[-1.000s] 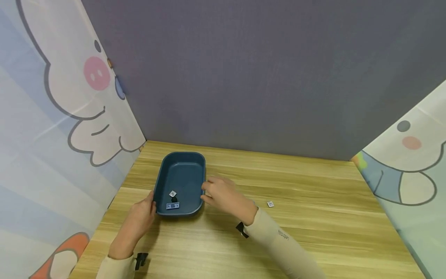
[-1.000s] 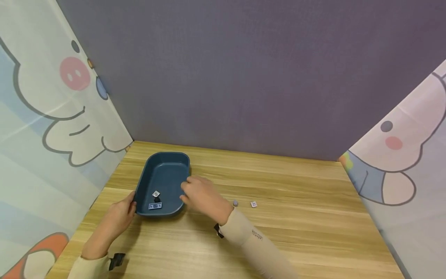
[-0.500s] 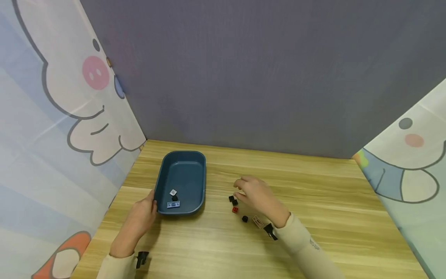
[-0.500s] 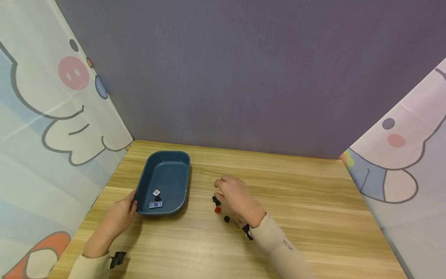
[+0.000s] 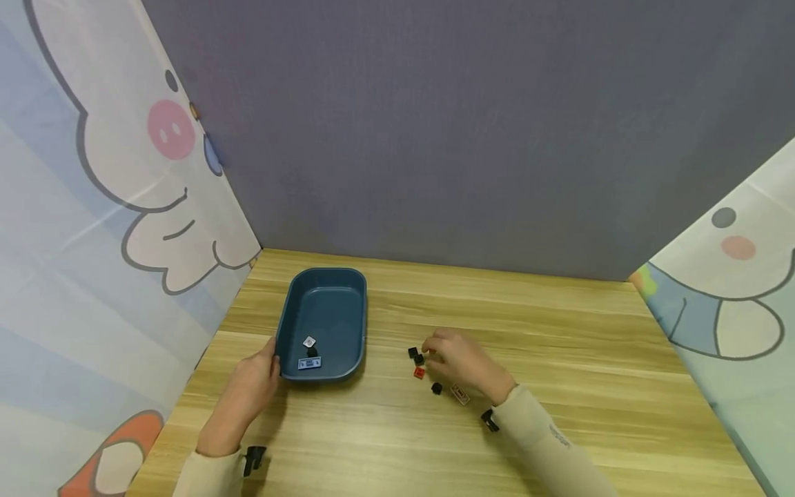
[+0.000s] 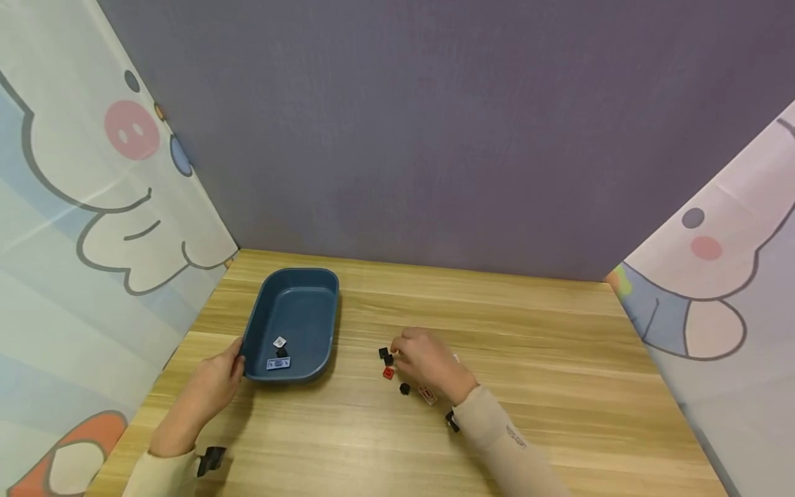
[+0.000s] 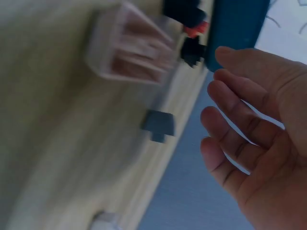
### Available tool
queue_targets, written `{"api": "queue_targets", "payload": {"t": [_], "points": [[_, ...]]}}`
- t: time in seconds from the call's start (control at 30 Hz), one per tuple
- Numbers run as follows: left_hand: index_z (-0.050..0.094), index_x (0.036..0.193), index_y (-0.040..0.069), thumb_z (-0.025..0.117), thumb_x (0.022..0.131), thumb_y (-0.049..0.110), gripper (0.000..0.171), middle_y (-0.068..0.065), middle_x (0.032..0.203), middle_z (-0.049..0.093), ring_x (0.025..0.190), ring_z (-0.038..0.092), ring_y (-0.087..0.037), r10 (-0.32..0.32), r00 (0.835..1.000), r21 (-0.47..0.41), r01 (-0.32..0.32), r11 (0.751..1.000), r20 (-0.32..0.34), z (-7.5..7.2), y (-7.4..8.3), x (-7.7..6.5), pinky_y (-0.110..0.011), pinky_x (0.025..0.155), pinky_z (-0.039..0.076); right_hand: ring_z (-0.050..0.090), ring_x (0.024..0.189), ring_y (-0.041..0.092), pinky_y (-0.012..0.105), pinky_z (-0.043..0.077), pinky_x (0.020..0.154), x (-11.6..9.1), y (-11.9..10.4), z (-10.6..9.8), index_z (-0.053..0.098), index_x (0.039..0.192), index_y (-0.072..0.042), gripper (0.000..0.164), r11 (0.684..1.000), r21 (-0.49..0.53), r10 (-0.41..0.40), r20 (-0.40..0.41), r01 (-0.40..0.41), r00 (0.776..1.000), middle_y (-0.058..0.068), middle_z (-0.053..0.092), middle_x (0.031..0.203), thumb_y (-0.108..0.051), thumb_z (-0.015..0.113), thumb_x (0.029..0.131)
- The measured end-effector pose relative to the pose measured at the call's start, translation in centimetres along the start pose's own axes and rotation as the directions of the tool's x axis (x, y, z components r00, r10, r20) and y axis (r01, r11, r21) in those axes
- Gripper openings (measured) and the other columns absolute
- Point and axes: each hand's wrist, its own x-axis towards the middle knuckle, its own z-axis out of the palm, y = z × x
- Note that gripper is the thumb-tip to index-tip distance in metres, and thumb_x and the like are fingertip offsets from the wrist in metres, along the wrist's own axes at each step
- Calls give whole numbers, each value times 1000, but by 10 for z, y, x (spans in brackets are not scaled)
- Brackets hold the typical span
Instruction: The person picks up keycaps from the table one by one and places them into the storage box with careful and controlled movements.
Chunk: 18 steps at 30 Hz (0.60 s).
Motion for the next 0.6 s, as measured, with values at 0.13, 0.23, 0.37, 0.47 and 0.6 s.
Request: {"api": "queue_targets", "payload": {"t": [0.13,0.23,0.37,0.47,0.6], "points": [[45,135,-22,51,98,-2,42,-40,119,58,101,63,-52,-16,1000,0,16,1000,13,0,0,0,-60,81,52,62,82,13,28,54,72,1,3,8,73,106,-8,19,1000,-10,-8,9,8,1000,0,66,95,-14,78,88],[45,135,-22,51,98,-2,43,-40,119,58,100,63,-52,-24,1000,0,24,1000,16,0,0,0,-60,80,52,62,85,15,31,54,75,2,4,13,73,107,-8,21,999,-31,-11,15,11,1000,0,66,96,-15,78,87],[45,134,-22,51,97,-3,42,-41,119,58,99,64,-52,-21,1000,0,21,1000,11,0,1,0,-60,79,52,62,86,16,32,54,77,3,5,17,73,107,-8,23,998,-57,-9,16,10,1000,0,66,95,-16,80,87],[45,134,-23,51,97,-3,42,-41,118,58,98,64,-52,-18,1000,0,18,1000,7,0,1,0,-60,78,52,62,86,16,32,54,76,4,5,17,73,106,-9,21,998,-58,-1,13,2,1000,0,65,95,-15,80,87],[45,134,-22,51,97,-3,42,-41,118,58,98,64,-52,-18,1000,-2,18,1000,6,1,0,1,-60,78,52,61,86,15,31,54,74,4,5,18,72,105,-10,19,999,-53,11,10,-10,1000,-1,65,95,-15,79,87]]}}
